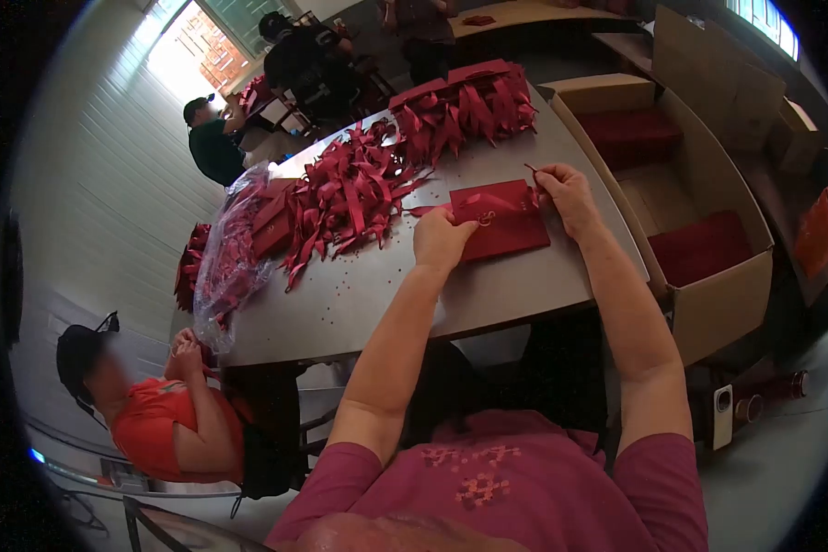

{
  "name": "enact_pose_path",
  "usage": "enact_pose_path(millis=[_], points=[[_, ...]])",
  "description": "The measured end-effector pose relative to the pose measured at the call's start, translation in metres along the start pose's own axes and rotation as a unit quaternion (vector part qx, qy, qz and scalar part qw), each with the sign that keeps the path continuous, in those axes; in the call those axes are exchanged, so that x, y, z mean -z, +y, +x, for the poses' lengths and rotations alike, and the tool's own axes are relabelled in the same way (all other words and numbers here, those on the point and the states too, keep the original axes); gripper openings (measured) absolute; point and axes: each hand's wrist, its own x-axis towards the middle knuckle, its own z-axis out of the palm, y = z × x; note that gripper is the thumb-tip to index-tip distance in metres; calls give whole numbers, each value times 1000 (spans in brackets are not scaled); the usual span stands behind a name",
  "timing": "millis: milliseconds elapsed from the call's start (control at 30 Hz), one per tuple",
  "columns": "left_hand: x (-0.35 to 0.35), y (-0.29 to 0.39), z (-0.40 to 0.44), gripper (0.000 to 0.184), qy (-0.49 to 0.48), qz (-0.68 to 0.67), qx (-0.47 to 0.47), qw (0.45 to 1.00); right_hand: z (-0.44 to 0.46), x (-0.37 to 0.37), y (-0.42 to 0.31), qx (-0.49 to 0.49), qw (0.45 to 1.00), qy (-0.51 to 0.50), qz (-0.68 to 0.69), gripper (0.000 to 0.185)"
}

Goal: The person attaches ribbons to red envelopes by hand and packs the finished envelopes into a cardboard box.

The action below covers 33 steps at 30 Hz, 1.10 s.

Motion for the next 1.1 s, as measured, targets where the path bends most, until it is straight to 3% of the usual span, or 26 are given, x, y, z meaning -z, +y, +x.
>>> enact_pose_path(millis=[67, 133, 167, 267, 300, 367, 400, 500, 533, 600, 700, 833, 1033, 1100], points=[[-3, 3, 2, 38, -1, -6, 9, 1000, -7, -3, -5, -9, 1000, 9, -17, 10], [-2, 9, 2, 35, 2, -11, 2, 1000, -17, -13, -8, 195, 973, -12, -122, 8], [-1, 11, 2, 33, 4, -19, -4, 1000, -22, -19, -6, 194, 973, -12, -121, 8], [-11, 2, 12, 25, -40, -66, -2, 997, -26, -31, 6, 225, 935, -169, -217, 6], [-12, 0, 14, 25, -43, -63, -1, 997, -25, -33, 8, 222, 936, -167, -215, 6], [-13, -7, 19, 23, -68, -185, -35, 980, -23, -32, 12, 148, 941, -217, -214, 8], [-19, -17, 25, 25, -126, -332, 10, 935, -20, -31, 10, 138, 943, -211, -217, 8], [10, -10, 23, 28, -253, -481, 120, 831, -24, -28, 9, 95, 962, -185, -176, 10], [21, -3, 23, 28, -259, -479, 121, 830, -24, -28, 6, 92, 961, -187, -182, 11], [33, 1, 16, 27, -313, -527, 136, 778, -24, -31, 9, 88, 960, -189, -186, 12], [27, 0, 14, 26, -271, -524, 143, 795, -21, -31, 9, 88, 965, -187, -158, 12], [27, -2, 12, 26, -304, -540, 116, 776, -19, -28, 12, 79, 959, -207, -175, 13], [32, -3, 8, 44, -292, -559, 95, 771, -21, -30, 4, 76, 957, -216, -175, 14], [35, -3, 9, 46, -328, -525, 54, 784, -22, -30, 7, 73, 959, -213, -173, 13]])
